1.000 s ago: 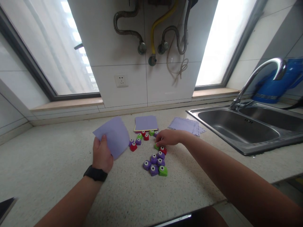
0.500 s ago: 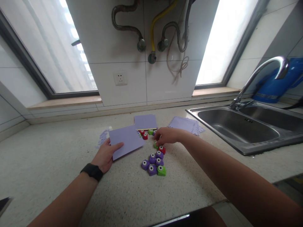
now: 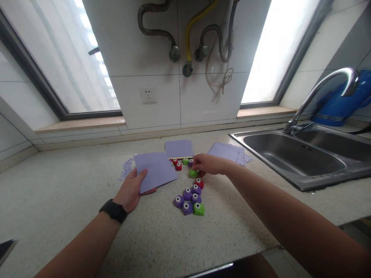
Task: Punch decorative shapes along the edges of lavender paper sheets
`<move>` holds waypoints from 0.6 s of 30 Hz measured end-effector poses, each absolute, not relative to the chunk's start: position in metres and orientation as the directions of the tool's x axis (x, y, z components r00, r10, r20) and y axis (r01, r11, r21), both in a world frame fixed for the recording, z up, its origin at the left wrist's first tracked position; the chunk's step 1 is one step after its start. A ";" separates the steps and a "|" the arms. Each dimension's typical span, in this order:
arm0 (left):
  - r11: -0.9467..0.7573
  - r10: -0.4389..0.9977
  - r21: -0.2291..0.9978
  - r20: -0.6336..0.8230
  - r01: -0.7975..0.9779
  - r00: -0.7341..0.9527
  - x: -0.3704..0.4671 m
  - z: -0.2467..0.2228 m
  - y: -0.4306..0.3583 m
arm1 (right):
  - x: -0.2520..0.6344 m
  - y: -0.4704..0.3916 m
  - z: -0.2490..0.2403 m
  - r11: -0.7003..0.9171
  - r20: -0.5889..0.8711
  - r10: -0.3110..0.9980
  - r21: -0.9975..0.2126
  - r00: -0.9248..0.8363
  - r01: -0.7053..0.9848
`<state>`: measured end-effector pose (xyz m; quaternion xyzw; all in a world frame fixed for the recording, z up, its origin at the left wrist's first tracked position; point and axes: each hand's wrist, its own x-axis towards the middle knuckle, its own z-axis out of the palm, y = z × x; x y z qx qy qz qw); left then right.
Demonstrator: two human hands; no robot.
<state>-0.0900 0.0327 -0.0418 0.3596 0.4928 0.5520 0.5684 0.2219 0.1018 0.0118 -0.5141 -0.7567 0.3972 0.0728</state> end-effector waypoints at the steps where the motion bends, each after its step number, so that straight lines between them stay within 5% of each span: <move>1: 0.147 0.981 0.955 -0.174 -0.257 -0.084 -0.091 -0.041 0.032 | 0.224 0.102 0.009 0.116 -0.289 0.847 -0.720 -0.446 0.685; 6: 0.237 0.971 0.945 -0.238 -0.225 0.019 -0.095 -0.036 0.031 | 0.228 0.102 -0.007 -0.110 -0.199 0.887 -0.967 -0.416 0.229; 11: 0.246 0.969 0.933 -0.236 -0.263 0.072 -0.095 -0.034 0.031 | 0.230 0.100 -0.018 -0.136 -0.091 0.860 -0.989 -0.502 -0.053; 14: 0.244 0.970 0.917 -0.227 -0.314 0.093 -0.094 -0.034 0.031 | 0.232 0.099 -0.023 -0.085 -0.016 0.851 -0.991 -0.524 -0.107; 18: 0.241 0.969 0.954 -0.226 -0.180 0.101 -0.093 -0.034 0.029 | 0.233 0.096 -0.029 0.051 0.028 0.861 -0.998 -0.508 0.031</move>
